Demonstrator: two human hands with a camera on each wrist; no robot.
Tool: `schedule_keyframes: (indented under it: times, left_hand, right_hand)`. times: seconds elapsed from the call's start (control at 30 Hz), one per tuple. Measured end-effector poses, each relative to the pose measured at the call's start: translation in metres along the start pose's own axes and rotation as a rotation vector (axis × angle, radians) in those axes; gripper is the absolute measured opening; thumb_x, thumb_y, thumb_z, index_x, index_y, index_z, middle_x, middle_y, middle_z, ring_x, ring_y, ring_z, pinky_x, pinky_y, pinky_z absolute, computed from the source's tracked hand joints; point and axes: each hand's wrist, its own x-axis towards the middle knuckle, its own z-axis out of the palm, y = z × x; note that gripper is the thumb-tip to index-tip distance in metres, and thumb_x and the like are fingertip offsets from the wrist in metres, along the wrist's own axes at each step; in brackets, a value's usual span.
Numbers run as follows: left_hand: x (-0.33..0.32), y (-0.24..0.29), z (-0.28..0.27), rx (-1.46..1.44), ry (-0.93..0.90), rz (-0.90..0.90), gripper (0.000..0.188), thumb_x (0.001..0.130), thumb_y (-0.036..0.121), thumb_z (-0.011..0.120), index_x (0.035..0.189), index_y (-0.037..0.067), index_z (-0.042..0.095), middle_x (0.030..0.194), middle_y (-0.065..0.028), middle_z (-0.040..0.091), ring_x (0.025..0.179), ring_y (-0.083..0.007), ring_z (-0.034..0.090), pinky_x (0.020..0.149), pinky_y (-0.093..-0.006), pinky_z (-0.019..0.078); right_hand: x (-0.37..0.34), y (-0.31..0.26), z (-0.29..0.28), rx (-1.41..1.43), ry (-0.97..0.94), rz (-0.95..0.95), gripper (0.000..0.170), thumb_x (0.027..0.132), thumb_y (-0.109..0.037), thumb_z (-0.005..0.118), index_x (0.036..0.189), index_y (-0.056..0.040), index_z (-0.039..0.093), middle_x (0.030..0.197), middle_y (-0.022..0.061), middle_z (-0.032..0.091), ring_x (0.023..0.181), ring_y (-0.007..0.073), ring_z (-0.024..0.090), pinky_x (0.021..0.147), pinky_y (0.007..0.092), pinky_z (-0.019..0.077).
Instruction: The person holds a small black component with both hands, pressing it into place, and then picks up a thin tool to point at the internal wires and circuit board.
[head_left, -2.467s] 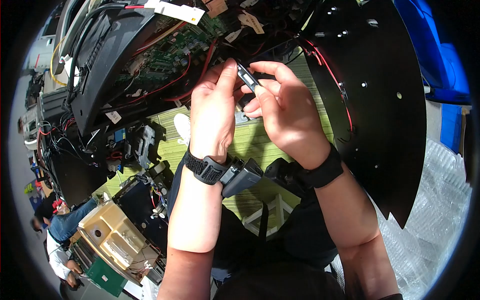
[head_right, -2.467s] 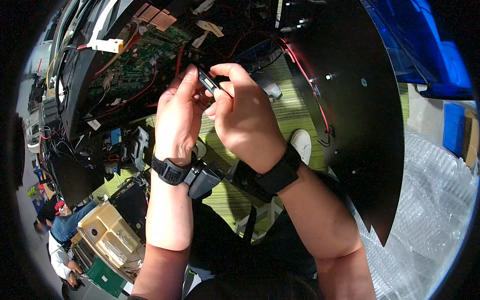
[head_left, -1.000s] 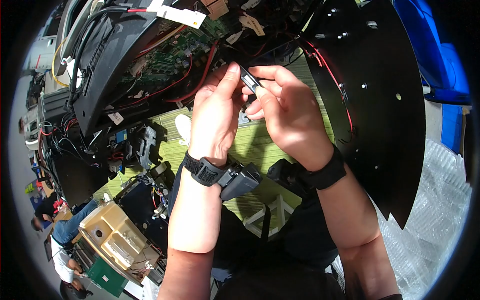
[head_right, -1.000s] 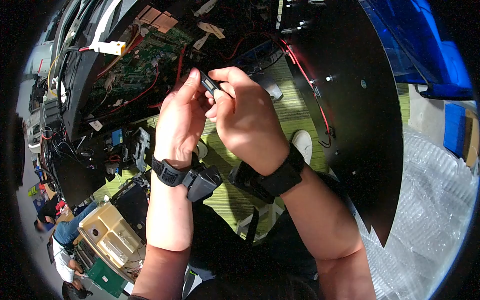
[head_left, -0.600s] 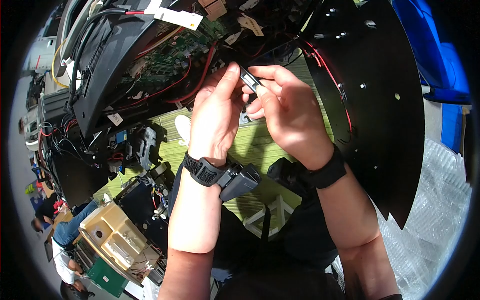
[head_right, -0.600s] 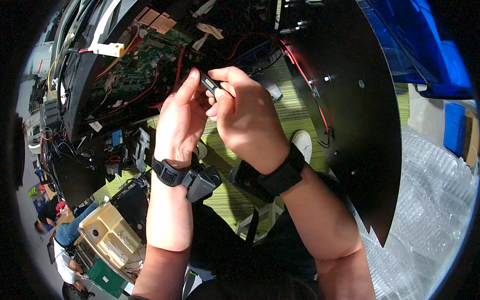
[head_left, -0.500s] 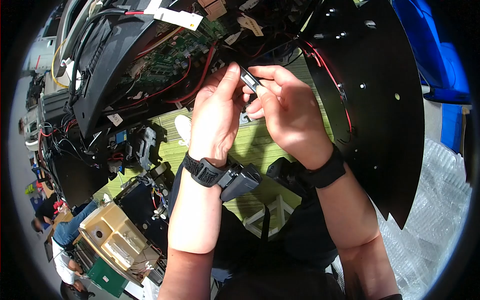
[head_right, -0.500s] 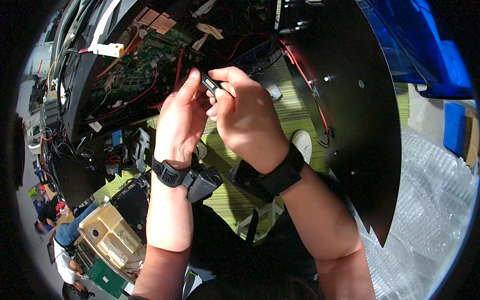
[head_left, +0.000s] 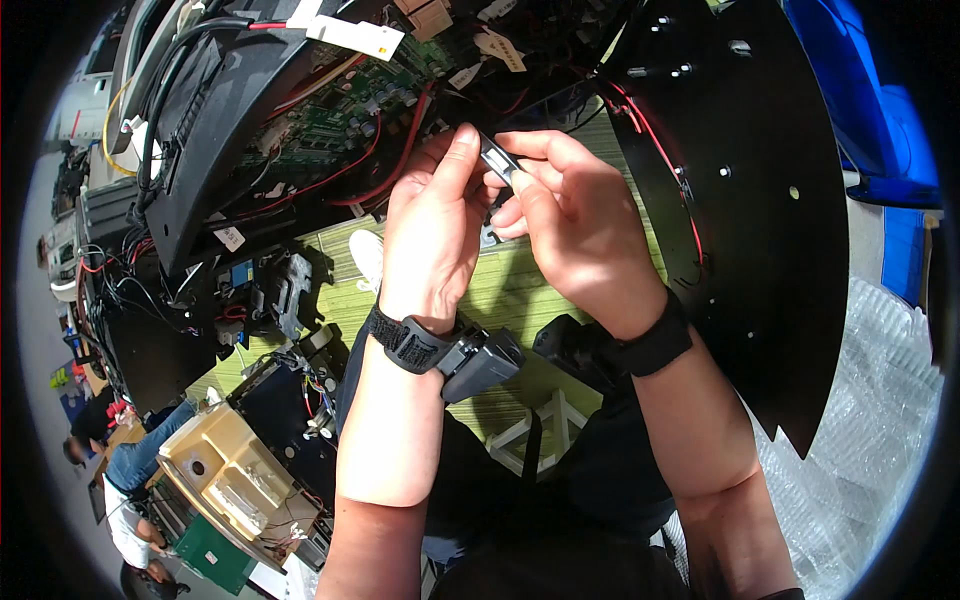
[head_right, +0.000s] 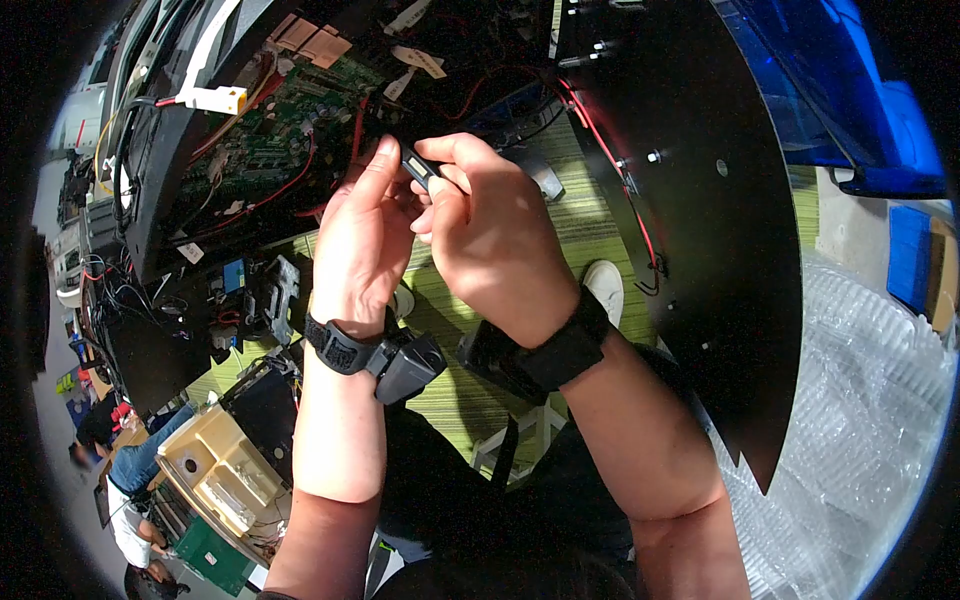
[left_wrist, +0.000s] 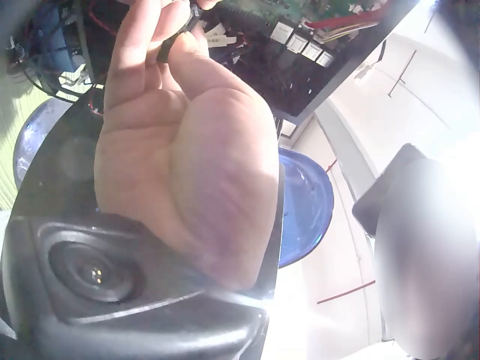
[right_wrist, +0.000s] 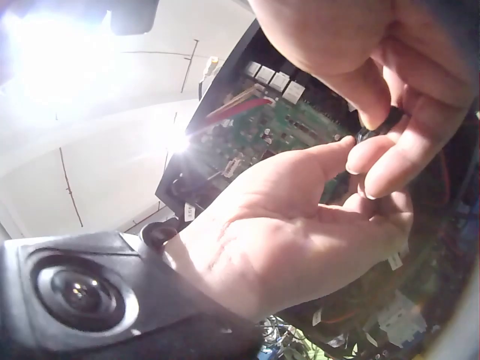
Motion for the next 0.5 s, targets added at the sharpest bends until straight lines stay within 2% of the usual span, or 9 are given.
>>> schedule_keyframes:
  times: [0.07, 0.17, 0.5]
  left_hand:
    - [-0.0029, 0.003, 0.0056, -0.046, 0.007, -0.064, 0.019, 0.098, 0.022, 0.059, 0.092, 0.003, 0.06, 0.077, -0.0015, 0.059, 0.069, -0.0089, 0.052, 0.066, -0.024, 0.0444]
    - [-0.0035, 0.0039, 0.0096, -0.034, 0.039, -0.061, 0.023, 0.099, 0.025, 0.057, 0.086, 0.007, 0.061, 0.074, -0.0002, 0.058, 0.068, -0.0084, 0.05, 0.065, -0.0235, 0.0423]
    - [-0.004, 0.004, 0.0077, -0.003, 0.024, -0.059, 0.021, 0.099, 0.027, 0.057, 0.091, 0.007, 0.059, 0.078, -0.0002, 0.059, 0.072, -0.0078, 0.049, 0.069, -0.0238, 0.0417]
  right_hand:
    - [0.0005, -0.0001, 0.0, 0.015, 0.011, 0.02, 0.029, 0.09, 0.001, 0.045, 0.117, 0.0087, 0.053, 0.095, 0.0211, 0.066, 0.073, 0.0205, 0.068, 0.068, 0.0297, 0.0555]
    - [0.0006, -0.0015, -0.0002, 0.02, 0.012, 0.029, 0.029, 0.09, 0.001, 0.044, 0.117, 0.0088, 0.054, 0.093, 0.0208, 0.066, 0.073, 0.0202, 0.068, 0.068, 0.0293, 0.0554]
    - [0.0017, 0.0025, 0.0018, -0.003, 0.019, 0.009, 0.03, 0.09, 0.002, 0.044, 0.117, 0.0087, 0.053, 0.09, 0.0185, 0.066, 0.072, 0.0196, 0.068, 0.067, 0.0289, 0.0554]
